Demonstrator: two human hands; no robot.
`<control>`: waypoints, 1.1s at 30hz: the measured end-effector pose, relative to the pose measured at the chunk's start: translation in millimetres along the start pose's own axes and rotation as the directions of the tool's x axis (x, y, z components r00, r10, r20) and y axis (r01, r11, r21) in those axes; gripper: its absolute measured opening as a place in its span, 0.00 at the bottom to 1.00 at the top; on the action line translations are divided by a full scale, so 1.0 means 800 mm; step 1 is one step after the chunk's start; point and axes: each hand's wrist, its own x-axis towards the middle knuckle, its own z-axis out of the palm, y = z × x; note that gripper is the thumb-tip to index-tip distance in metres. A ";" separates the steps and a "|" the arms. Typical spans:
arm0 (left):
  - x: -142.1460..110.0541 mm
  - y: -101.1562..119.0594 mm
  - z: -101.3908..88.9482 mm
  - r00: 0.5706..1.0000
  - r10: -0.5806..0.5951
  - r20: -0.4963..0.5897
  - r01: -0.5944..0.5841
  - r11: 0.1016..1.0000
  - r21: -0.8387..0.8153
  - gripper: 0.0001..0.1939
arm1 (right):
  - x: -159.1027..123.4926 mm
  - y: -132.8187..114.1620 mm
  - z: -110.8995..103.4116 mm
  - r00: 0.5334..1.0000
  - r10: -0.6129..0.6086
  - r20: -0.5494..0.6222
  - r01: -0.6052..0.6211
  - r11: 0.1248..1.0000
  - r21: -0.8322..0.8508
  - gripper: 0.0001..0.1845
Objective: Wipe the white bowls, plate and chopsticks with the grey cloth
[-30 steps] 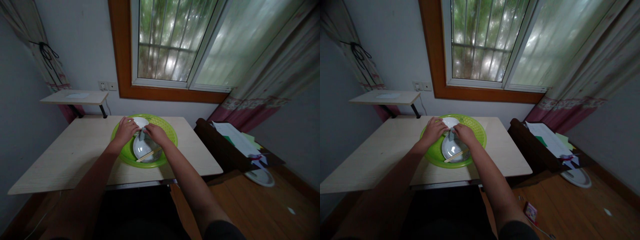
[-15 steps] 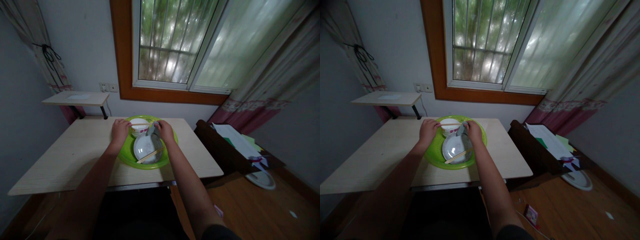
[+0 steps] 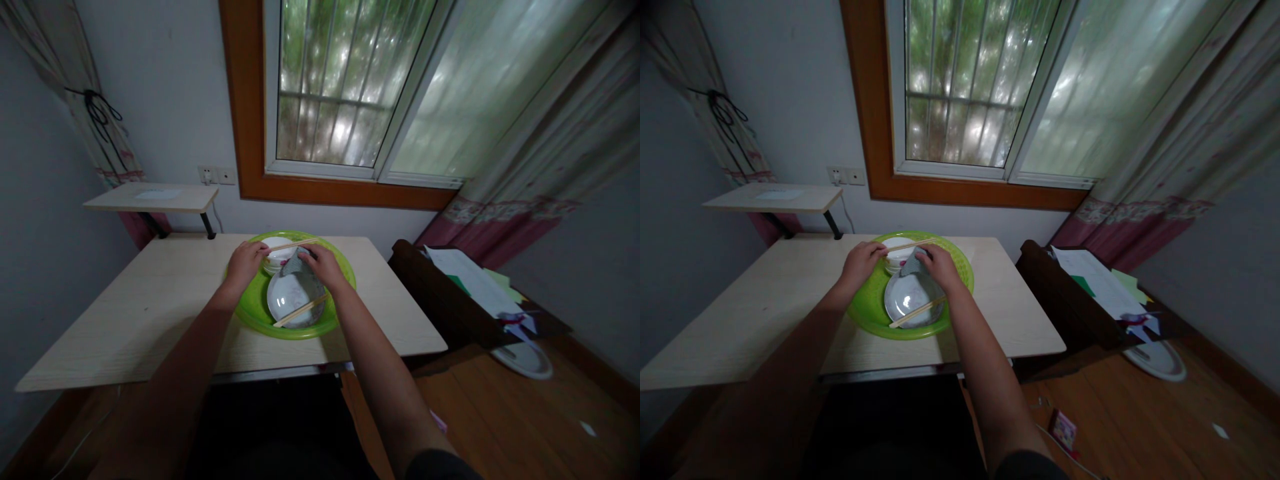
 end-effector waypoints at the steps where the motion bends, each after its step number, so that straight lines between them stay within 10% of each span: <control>1: 0.000 0.001 0.000 0.999 0.026 0.020 -0.026 1.000 -0.003 0.10 | -0.001 -0.001 0.001 1.000 -0.009 -0.001 0.009 1.000 0.025 0.16; 19: -0.002 0.007 0.006 0.970 0.174 0.169 -0.165 0.984 -0.067 0.10 | -0.002 -0.006 -0.010 0.981 0.189 -0.043 -0.153 0.889 0.431 0.22; 33: -0.005 0.011 0.008 0.942 0.200 0.269 -0.162 0.974 -0.158 0.09 | -0.006 -0.016 -0.012 0.992 0.123 -0.031 -0.100 0.908 0.408 0.17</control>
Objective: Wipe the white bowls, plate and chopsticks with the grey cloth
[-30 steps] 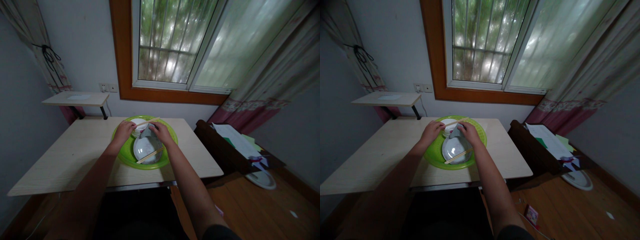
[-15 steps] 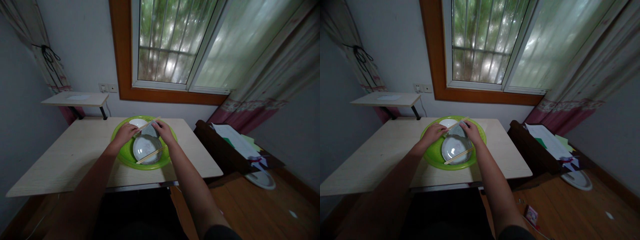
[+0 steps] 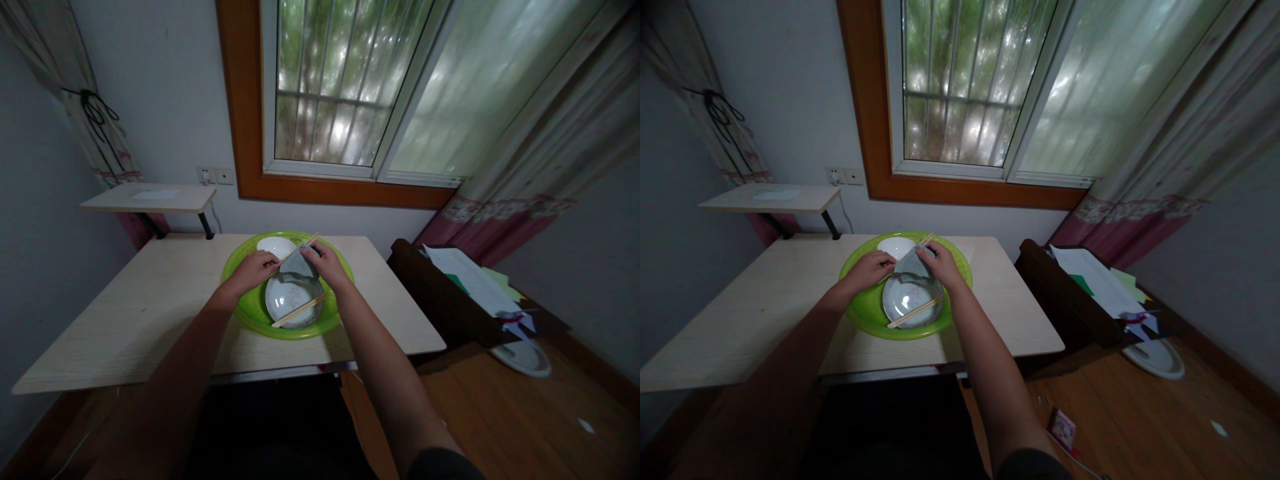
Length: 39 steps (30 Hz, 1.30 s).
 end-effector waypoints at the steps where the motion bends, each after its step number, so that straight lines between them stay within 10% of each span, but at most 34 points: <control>1: 0.000 0.001 0.000 1.000 -0.004 0.005 0.004 1.000 -0.010 0.09 | 0.000 0.000 0.000 1.000 -0.005 0.002 0.005 1.000 0.003 0.16; 21: -0.002 0.003 0.003 0.999 0.040 0.000 -0.039 0.992 -0.118 0.08 | -0.001 0.003 0.002 0.986 -0.091 0.139 0.093 0.996 -0.006 0.16; 39: -0.003 0.005 0.000 0.978 -0.123 -0.169 0.077 0.963 -0.257 0.08 | 0.005 0.018 0.006 0.997 0.014 -0.072 -0.008 0.996 0.084 0.20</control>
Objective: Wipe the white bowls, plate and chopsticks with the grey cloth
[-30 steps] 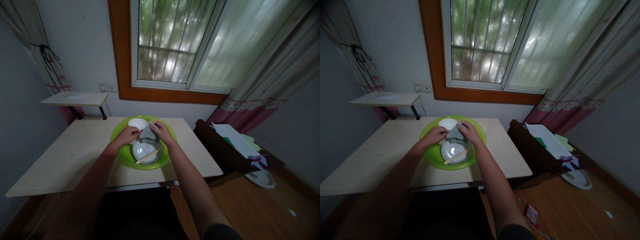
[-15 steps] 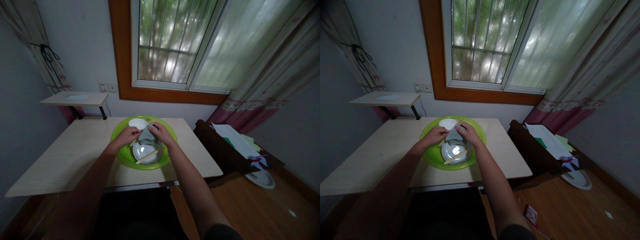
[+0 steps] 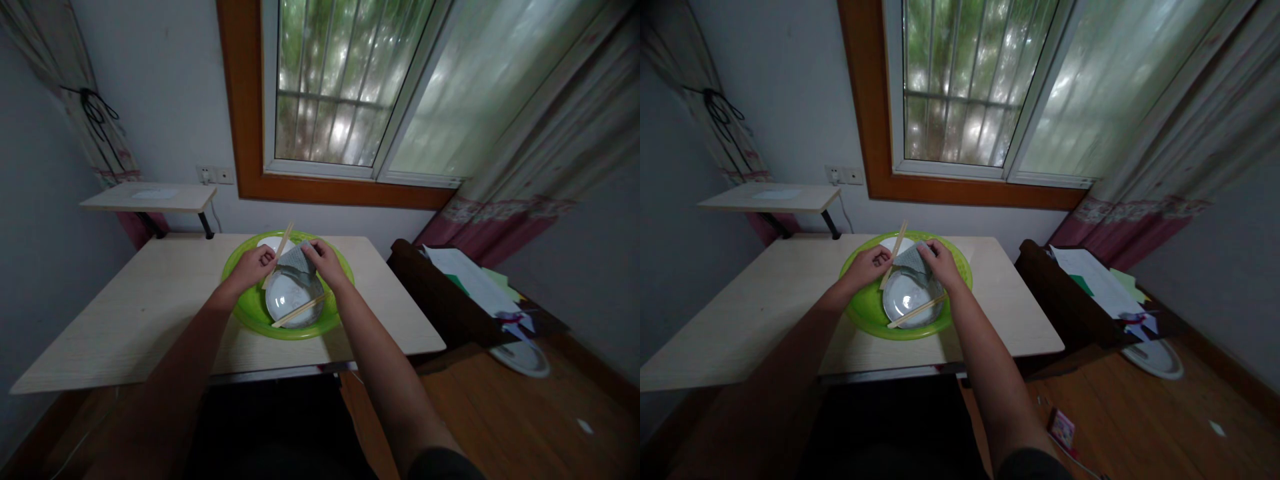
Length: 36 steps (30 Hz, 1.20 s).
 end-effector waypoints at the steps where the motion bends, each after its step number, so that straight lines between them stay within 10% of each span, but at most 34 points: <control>1: 0.000 -0.001 0.000 1.000 0.002 -0.022 -0.002 1.000 -0.003 0.07 | 0.000 0.001 0.000 1.000 0.000 -0.016 0.000 1.000 -0.003 0.20; 12: -0.001 -0.001 -0.004 0.963 -0.179 -0.201 0.128 0.962 -0.243 0.17 | 0.000 0.008 0.000 0.997 -0.019 -0.070 0.012 0.995 -0.096 0.18; 21: 0.000 -0.002 0.000 0.971 -0.144 -0.191 0.082 0.950 -0.300 0.27 | 0.002 0.002 0.004 0.962 -0.194 0.191 0.247 0.916 -0.317 0.19; 36: 0.000 -0.002 0.001 0.964 -0.205 -0.167 0.145 0.938 -0.314 0.20 | -0.005 0.017 0.003 0.988 -0.063 0.141 0.139 0.752 -0.644 0.02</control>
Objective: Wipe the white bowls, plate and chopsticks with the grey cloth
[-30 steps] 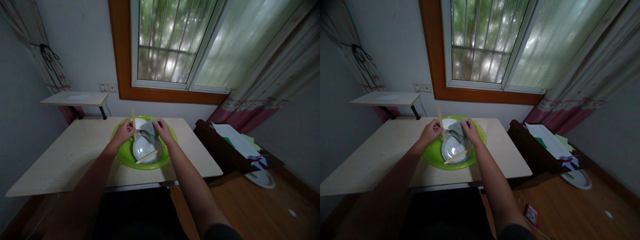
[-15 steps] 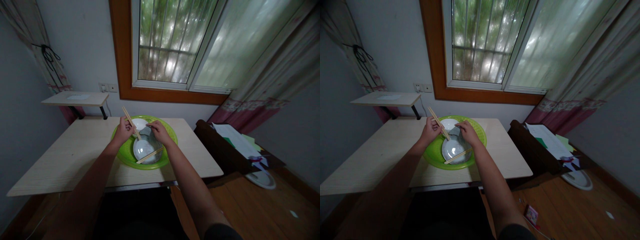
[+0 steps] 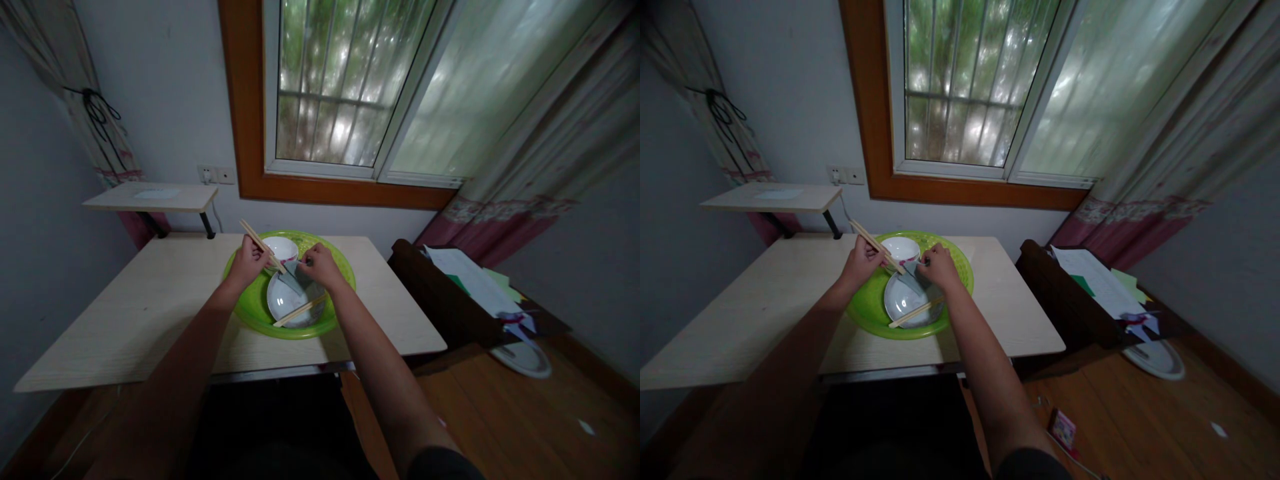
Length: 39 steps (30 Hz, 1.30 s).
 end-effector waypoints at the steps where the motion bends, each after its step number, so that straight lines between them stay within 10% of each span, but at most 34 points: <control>1: 0.000 0.000 0.000 1.000 -0.003 -0.003 0.003 1.000 -0.003 0.20 | 0.001 0.000 0.000 0.999 -0.008 -0.048 0.009 1.000 0.017 0.03; 14: -0.002 -0.004 -0.001 0.999 0.015 0.037 -0.014 0.999 -0.039 0.18 | 0.008 -0.010 -0.021 0.841 0.301 -0.449 -0.157 0.931 0.329 0.10; 22: -0.004 0.008 0.001 0.978 0.058 0.199 -0.041 0.995 -0.089 0.14 | 0.005 -0.022 -0.007 0.991 0.009 -0.132 0.035 0.944 0.327 0.14; 29: -0.005 0.011 0.000 0.959 0.094 0.266 -0.063 0.991 -0.120 0.13 | -0.002 -0.031 -0.004 0.975 -0.123 0.186 0.005 0.845 0.535 0.23; 39: -0.006 0.012 -0.002 0.950 0.110 0.292 -0.077 0.989 -0.123 0.13 | 0.007 -0.022 0.000 0.965 -0.238 0.111 0.183 0.913 0.366 0.09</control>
